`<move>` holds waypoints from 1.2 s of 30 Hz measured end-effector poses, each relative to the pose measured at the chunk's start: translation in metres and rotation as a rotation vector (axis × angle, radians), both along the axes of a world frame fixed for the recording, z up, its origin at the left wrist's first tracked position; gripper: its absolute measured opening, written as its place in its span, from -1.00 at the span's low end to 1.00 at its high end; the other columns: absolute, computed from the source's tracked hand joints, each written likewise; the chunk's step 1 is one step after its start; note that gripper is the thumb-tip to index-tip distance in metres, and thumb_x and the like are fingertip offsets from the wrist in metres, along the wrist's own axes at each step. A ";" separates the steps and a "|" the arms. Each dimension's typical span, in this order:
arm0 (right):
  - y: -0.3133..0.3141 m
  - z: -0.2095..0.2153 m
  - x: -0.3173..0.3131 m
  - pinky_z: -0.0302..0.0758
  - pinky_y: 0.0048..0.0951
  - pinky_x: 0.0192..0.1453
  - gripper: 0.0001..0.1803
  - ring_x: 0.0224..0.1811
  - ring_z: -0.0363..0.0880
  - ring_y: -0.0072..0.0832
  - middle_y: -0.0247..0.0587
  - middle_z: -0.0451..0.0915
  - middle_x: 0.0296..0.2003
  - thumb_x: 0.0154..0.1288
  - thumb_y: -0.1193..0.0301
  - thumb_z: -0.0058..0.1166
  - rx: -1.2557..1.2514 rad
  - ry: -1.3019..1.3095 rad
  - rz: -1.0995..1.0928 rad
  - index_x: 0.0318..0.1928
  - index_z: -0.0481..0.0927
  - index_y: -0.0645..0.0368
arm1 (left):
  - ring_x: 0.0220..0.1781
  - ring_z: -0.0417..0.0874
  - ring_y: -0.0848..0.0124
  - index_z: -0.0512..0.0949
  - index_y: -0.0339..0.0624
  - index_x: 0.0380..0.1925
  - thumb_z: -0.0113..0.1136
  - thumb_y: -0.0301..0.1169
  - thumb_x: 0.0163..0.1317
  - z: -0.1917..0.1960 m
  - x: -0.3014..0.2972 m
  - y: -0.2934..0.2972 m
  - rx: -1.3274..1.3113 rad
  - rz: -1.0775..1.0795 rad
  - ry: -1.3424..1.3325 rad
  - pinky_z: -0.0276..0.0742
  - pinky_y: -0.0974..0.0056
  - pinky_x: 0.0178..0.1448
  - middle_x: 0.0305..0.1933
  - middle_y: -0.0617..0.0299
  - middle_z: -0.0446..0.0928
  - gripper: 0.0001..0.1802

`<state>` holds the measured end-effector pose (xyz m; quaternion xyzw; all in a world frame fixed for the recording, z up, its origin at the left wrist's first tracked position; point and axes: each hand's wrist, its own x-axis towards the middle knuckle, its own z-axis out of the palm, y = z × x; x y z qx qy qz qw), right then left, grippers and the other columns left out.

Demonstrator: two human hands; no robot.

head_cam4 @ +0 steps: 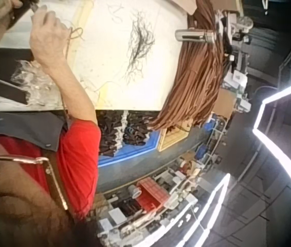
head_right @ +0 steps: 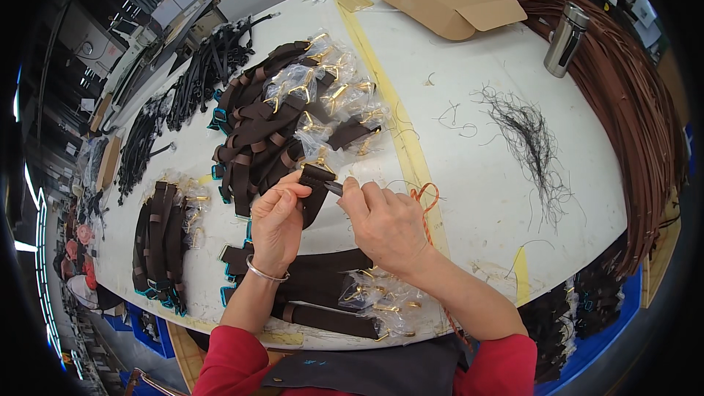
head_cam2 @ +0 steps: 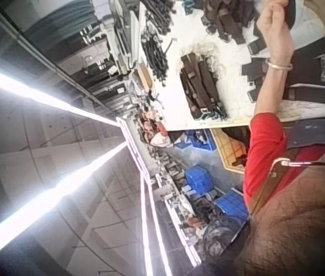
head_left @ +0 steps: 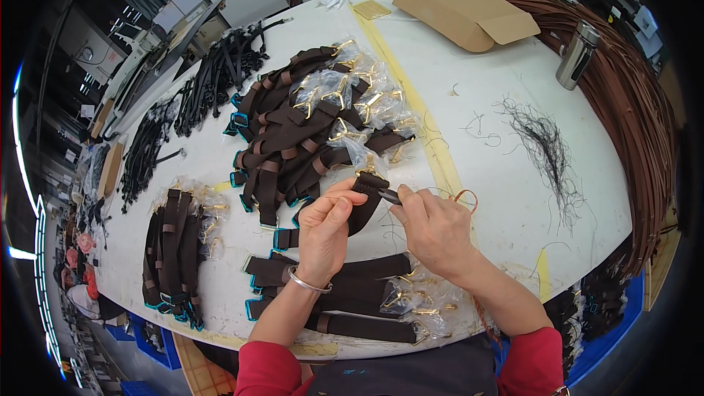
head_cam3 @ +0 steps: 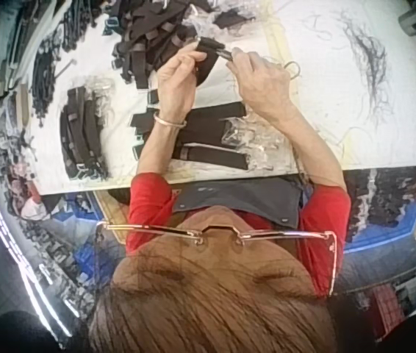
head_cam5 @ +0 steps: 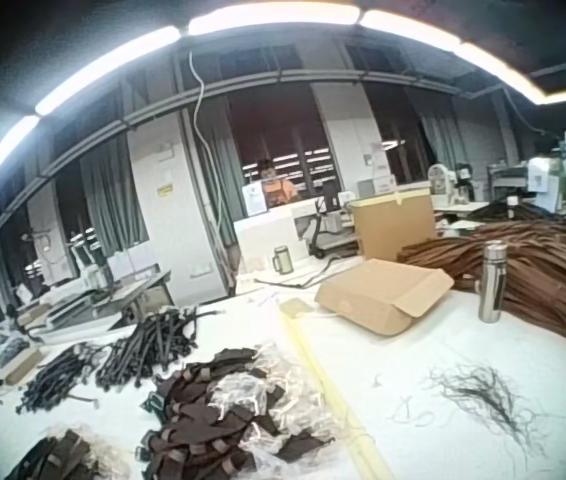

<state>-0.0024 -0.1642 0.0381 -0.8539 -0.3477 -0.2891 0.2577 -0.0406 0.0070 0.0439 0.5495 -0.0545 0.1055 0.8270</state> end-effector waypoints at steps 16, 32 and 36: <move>0.003 -0.001 0.000 0.27 -0.52 -0.67 -0.71 -0.71 0.41 -0.55 -0.35 0.36 -0.63 0.12 0.33 0.13 0.089 -0.028 0.011 -0.20 0.48 0.24 | 0.09 0.43 0.34 0.58 -0.38 -0.28 0.09 -0.41 0.24 0.001 -0.004 -0.004 -0.064 0.012 -0.013 0.19 0.25 0.25 0.08 0.05 0.42 -0.78; 0.004 -0.002 0.000 0.23 -0.53 -0.70 -0.72 -0.74 0.37 -0.57 -0.37 0.34 -0.65 0.07 0.36 0.17 0.159 -0.091 0.028 -0.24 0.48 0.24 | 0.10 0.42 0.34 0.58 -0.38 -0.28 0.10 -0.39 0.24 -0.002 -0.007 -0.005 -0.127 -0.005 -0.018 0.17 0.23 0.27 0.09 0.04 0.39 -0.77; 0.002 -0.002 0.002 0.24 -0.53 -0.70 -0.72 -0.74 0.37 -0.56 -0.36 0.34 -0.65 0.08 0.37 0.17 0.165 -0.087 0.045 -0.24 0.47 0.26 | 0.10 0.42 0.33 0.57 -0.38 -0.28 0.10 -0.37 0.24 0.000 -0.007 -0.006 -0.134 -0.025 -0.008 0.18 0.23 0.27 0.11 0.04 0.38 -0.76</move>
